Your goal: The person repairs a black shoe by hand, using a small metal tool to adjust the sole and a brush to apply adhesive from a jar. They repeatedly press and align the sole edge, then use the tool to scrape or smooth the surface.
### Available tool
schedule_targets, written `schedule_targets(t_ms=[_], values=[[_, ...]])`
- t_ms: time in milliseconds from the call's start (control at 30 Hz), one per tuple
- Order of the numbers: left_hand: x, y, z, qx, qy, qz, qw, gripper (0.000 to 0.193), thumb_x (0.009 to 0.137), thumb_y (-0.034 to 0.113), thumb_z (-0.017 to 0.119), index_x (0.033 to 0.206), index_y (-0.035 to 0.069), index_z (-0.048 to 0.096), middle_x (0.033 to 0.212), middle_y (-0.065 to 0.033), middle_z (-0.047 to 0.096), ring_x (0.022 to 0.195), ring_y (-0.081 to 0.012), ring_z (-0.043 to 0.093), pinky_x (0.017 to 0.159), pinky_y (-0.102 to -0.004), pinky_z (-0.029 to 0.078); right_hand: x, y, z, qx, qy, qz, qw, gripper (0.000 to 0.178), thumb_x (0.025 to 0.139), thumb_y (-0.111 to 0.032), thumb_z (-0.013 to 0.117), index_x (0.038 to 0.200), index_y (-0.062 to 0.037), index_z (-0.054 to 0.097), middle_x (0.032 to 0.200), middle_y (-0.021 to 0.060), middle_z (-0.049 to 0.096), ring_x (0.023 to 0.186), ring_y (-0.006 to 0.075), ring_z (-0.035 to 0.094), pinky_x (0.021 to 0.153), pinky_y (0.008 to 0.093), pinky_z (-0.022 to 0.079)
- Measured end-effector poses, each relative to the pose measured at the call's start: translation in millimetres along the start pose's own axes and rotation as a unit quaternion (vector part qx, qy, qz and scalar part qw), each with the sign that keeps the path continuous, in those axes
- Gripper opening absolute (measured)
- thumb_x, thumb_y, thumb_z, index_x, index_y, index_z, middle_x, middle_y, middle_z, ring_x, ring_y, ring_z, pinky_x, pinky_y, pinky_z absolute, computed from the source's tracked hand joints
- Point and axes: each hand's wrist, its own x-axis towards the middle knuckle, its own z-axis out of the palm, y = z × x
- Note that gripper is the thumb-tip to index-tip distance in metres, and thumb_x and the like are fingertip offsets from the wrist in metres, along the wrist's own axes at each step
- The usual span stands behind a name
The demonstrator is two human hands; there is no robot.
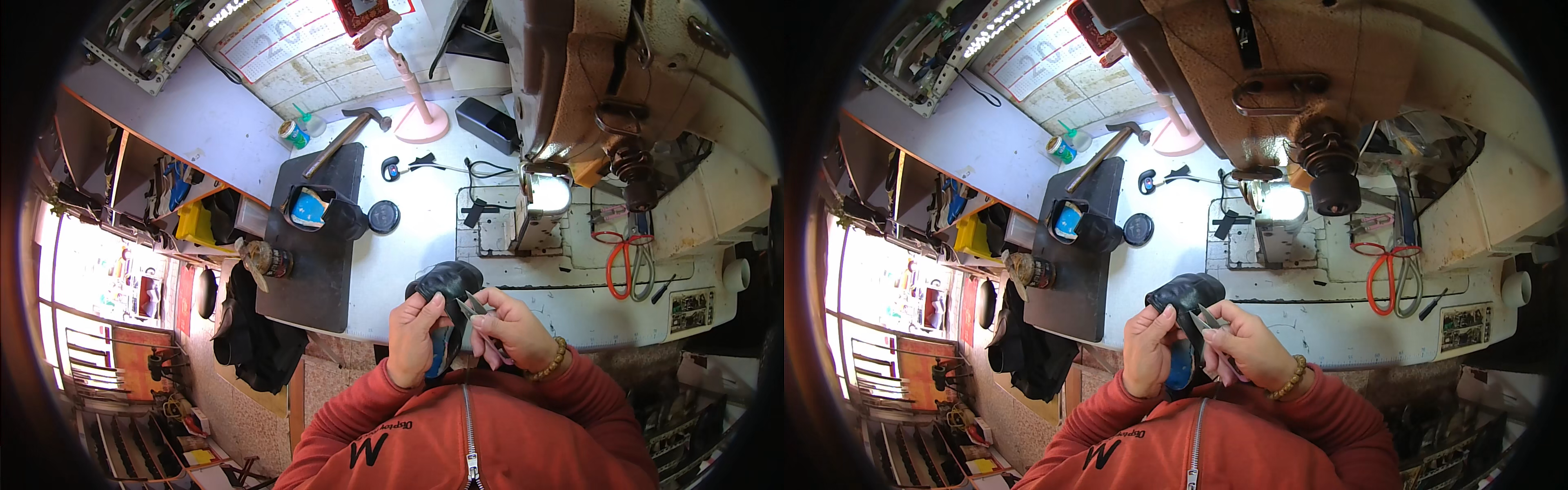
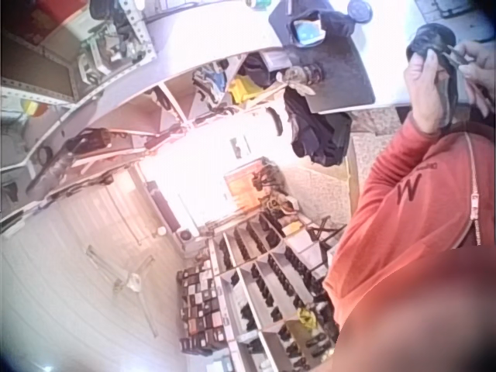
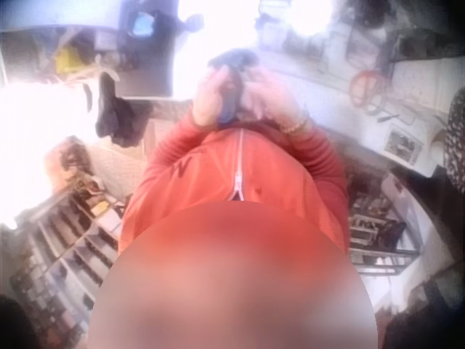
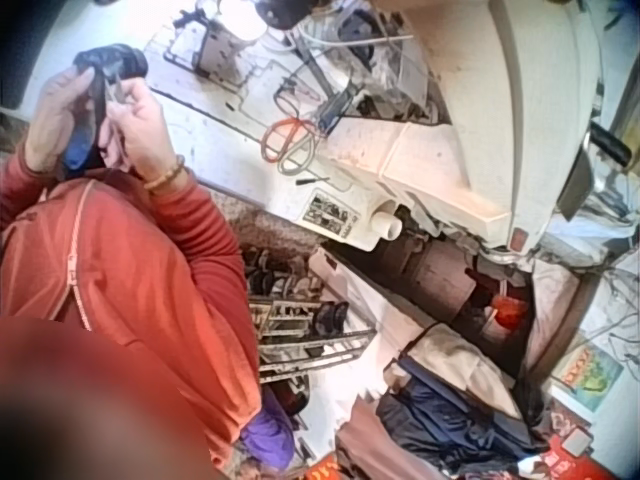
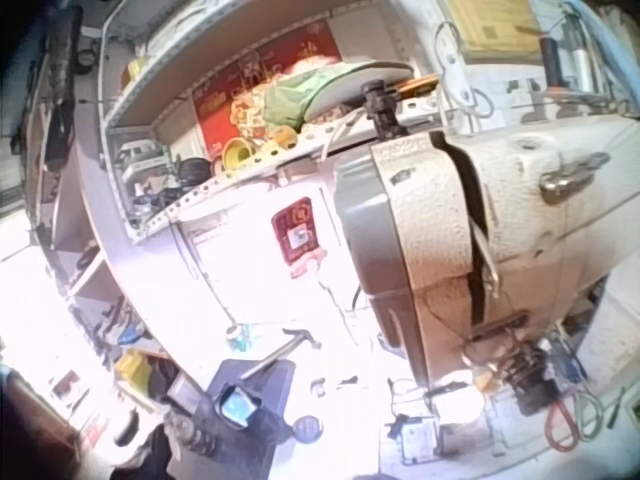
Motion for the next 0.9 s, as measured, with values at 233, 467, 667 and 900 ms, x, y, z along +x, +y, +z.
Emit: schedule_targets(t_ms=[233, 467, 667, 900], values=[[0, -1, 0, -0.014, 0.016, -0.011, 1.000, 0.018, 0.097, 0.012, 0.056, 0.106, 0.000, 0.066, 0.085, -0.0031, 0.067, 0.072, -0.0075, 0.061, 0.068, -0.0214, 0.050, 4, 32, 15, -0.320, 0.164, -0.239, 0.902, 0.018, 0.093, -0.006, 0.057, 0.110, -0.0019, 0.052, 0.070, 0.0078, 0.061, 0.057, 0.0157, 0.061, 0.051, 0.0290, 0.047], [0, 0, 0, 0.003, 0.025, -0.004, 1.000, 0.017, 0.097, 0.012, 0.057, 0.102, 0.000, 0.067, 0.084, -0.0027, 0.067, 0.071, -0.0073, 0.061, 0.067, -0.0218, 0.051, 7, 36, 17, -0.023, 0.110, -0.159, 0.981, 0.015, 0.095, -0.004, 0.054, 0.110, -0.0018, 0.051, 0.068, 0.0017, 0.058, 0.049, 0.0076, 0.052, 0.047, 0.0217, 0.042], [1, -2, -4, -0.005, 0.016, 0.002, 1.000, 0.017, 0.096, 0.014, 0.058, 0.097, 0.000, 0.067, 0.083, -0.0032, 0.067, 0.070, -0.0078, 0.061, 0.067, -0.0218, 0.051, 16, 45, 14, -0.413, 0.202, -0.374, 0.806, 0.019, 0.094, -0.003, 0.055, 0.112, -0.0017, 0.052, 0.070, 0.0061, 0.061, 0.050, 0.0121, 0.056, 0.046, 0.0267, 0.043], [3, 8, -3, -0.011, 0.014, -0.032, 0.999, 0.016, 0.096, 0.014, 0.058, 0.096, 0.000, 0.066, 0.081, -0.0029, 0.066, 0.068, -0.0079, 0.059, 0.066, -0.0217, 0.049, 26, 49, 11, -0.325, 0.174, -0.398, 0.840, 0.021, 0.093, -0.005, 0.059, 0.113, -0.0029, 0.053, 0.069, 0.0082, 0.057, 0.051, 0.0145, 0.055, 0.047, 0.0328, 0.043]])
